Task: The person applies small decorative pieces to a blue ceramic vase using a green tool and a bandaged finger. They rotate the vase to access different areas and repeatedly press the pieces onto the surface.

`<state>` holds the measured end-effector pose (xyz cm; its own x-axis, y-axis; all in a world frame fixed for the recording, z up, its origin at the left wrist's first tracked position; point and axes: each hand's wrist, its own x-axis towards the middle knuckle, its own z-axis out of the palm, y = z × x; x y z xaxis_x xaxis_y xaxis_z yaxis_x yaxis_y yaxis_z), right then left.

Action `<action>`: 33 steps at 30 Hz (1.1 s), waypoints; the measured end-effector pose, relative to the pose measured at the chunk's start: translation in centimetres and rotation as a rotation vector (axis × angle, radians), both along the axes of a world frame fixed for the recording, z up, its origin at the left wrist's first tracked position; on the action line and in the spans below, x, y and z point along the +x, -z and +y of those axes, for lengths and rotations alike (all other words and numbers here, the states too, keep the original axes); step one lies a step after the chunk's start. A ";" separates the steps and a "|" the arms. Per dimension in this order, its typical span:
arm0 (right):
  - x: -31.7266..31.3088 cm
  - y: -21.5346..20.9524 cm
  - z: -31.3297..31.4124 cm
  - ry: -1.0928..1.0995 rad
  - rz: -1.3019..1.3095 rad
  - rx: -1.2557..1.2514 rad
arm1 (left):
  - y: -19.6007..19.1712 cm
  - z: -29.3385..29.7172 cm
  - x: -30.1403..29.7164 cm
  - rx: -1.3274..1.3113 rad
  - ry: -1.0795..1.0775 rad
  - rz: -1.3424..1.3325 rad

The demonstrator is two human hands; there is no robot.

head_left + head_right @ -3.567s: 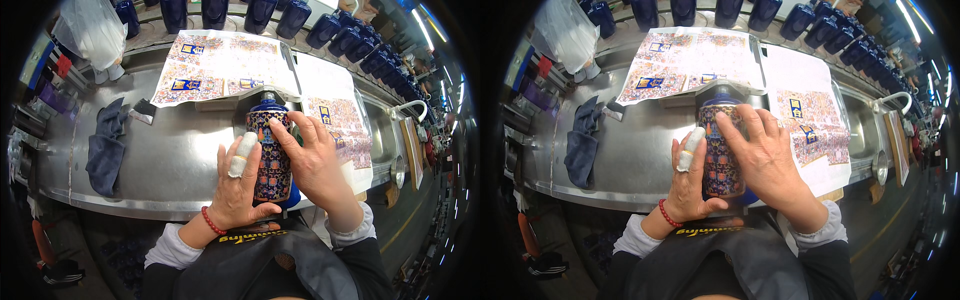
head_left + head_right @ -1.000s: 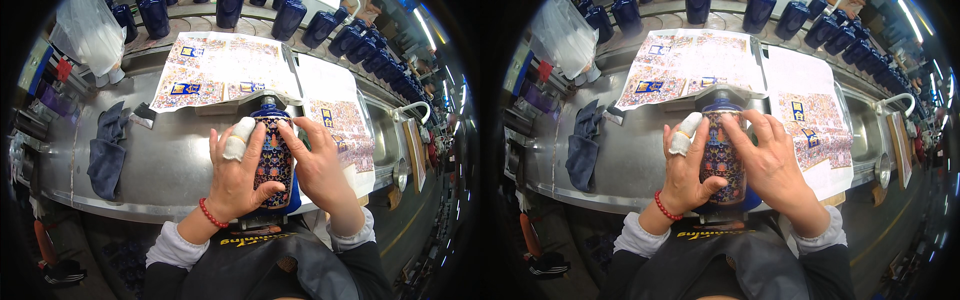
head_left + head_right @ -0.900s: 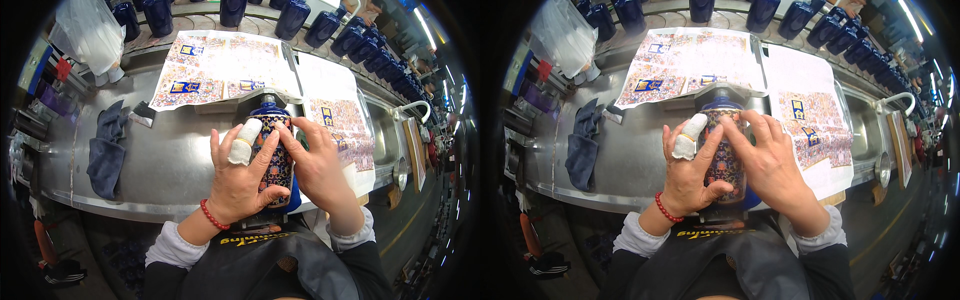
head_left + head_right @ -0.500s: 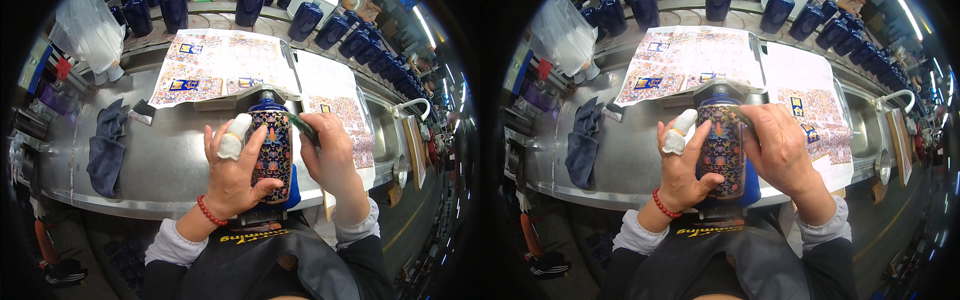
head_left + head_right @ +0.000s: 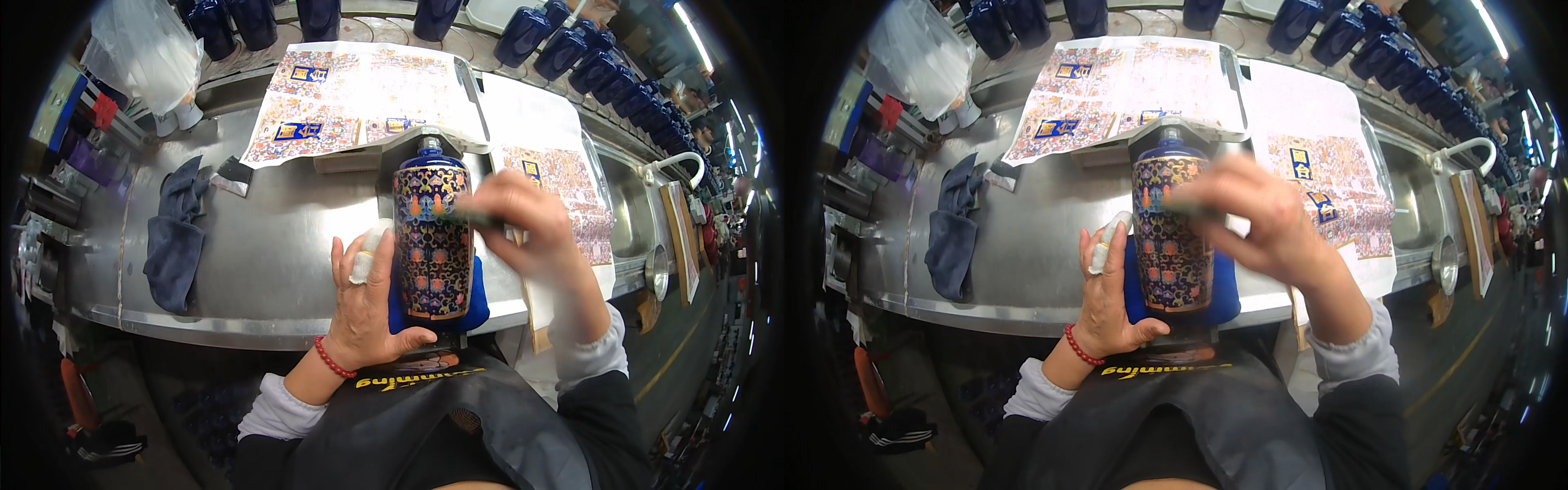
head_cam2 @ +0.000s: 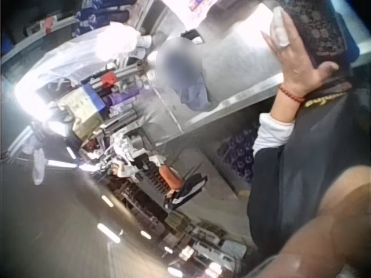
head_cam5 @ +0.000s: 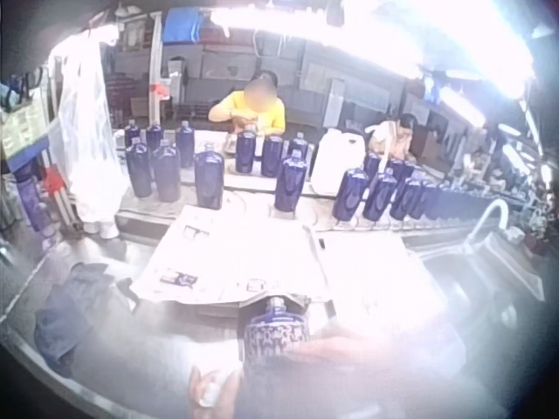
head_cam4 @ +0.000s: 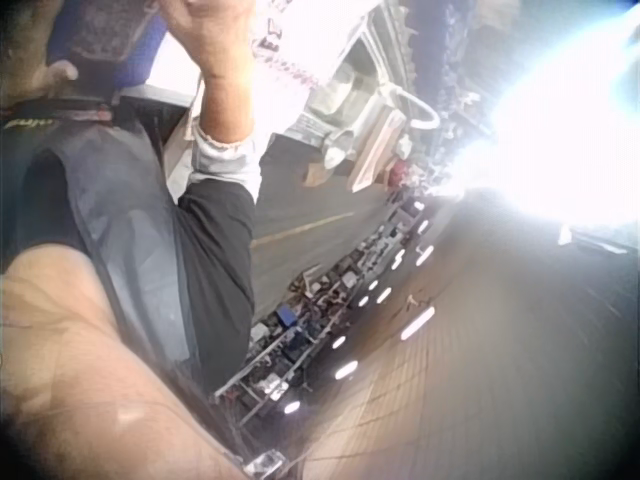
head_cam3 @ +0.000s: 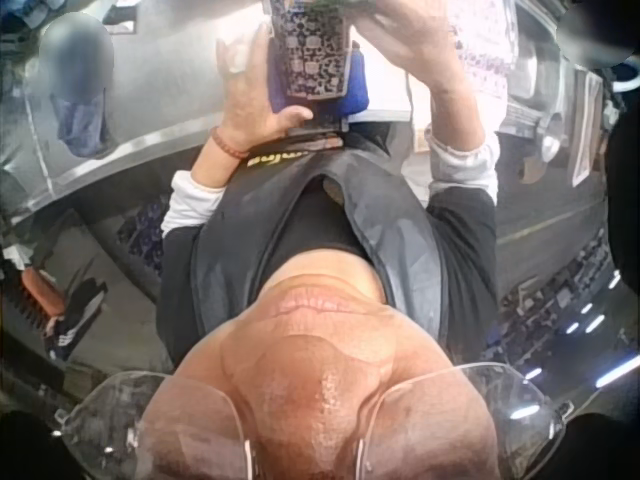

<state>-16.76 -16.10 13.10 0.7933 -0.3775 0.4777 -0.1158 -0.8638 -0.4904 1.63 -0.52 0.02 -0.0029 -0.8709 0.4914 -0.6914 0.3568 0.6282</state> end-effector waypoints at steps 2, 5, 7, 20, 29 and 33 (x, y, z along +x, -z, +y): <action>0.0 0.2 0.0 0.196 0.011 -0.380 | 0.1 0.5 -0.2 0.040 -0.008 -0.062; -1.2 0.3 1.8 -0.192 0.081 -0.158 | 0.0 0.5 -0.3 0.040 -0.056 -0.177; -2.5 0.5 2.7 -0.100 0.049 0.137 | -0.2 0.4 -0.2 0.021 -0.080 -0.255; -1.8 4.7 3.7 0.328 0.248 -0.340 | -2.2 -1.8 0.0 -0.029 -0.041 -0.208; -1.7 4.6 3.9 0.339 0.252 -0.317 | -2.3 -1.8 0.1 -0.054 -0.035 -0.218; -2.2 4.2 5.1 0.328 0.297 -0.286 | -2.0 -1.4 -0.1 -0.041 -0.032 -0.196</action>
<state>-18.98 -11.04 8.90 0.7721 -0.5165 0.3704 -0.5010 -0.8532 -0.1454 1.57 -1.95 1.98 -0.0751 -0.8513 0.5193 -0.8104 0.3556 0.4657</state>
